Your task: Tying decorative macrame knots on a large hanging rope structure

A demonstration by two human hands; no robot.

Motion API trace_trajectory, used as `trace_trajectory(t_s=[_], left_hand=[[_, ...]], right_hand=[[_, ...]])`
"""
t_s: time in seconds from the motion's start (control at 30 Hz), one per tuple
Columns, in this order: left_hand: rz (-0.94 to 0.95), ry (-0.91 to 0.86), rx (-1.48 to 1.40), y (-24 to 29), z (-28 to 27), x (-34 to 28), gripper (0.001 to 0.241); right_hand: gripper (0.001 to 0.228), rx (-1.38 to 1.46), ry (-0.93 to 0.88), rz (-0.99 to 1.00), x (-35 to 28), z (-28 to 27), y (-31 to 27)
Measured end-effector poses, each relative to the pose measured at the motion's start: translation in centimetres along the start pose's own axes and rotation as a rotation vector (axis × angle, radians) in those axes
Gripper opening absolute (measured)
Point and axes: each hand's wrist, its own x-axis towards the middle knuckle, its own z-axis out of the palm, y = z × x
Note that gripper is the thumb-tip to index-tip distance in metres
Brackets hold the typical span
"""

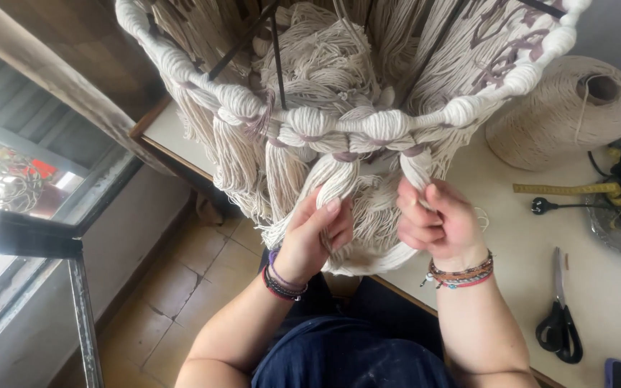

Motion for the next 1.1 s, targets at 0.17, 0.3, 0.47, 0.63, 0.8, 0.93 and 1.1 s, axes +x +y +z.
trace_trajectory(t_s=[0.17, 0.3, 0.47, 0.63, 0.8, 0.93, 1.1], left_hand=[[0.075, -0.116, 0.42, 3.2, 2.2, 2.1, 0.063], [0.341, 0.135, 0.954, 0.0, -0.6, 3.3, 0.023], [0.57, 0.131, 1.355, 1.4, 4.0, 2.7, 0.023], [0.411, 0.06, 1.424, -2.8, 2.4, 1.9, 0.066], [0.516, 0.114, 1.364, -3.7, 1.6, 2.8, 0.023], [0.395, 0.183, 1.197, -2.9, 0.7, 2.3, 0.021], [0.375, 0.303, 1.243, 1.0, -2.3, 2.1, 0.043]], right_hand=[[0.025, -0.61, 0.249, -0.142, 0.3, 0.3, 3.0], [0.02, -1.754, 0.572, -0.168, 2.2, 4.2, 5.5], [0.037, -2.003, 0.537, -0.219, 0.6, 3.1, 6.8], [0.042, -1.93, 0.664, 0.485, -0.8, -3.5, 8.9], [0.036, -2.051, 0.222, -0.18, -3.0, -3.4, 7.2], [0.031, -1.784, 0.389, -0.331, -3.8, -1.2, 2.9], [0.021, -1.696, 0.43, -0.393, -3.6, -2.0, 3.4]])
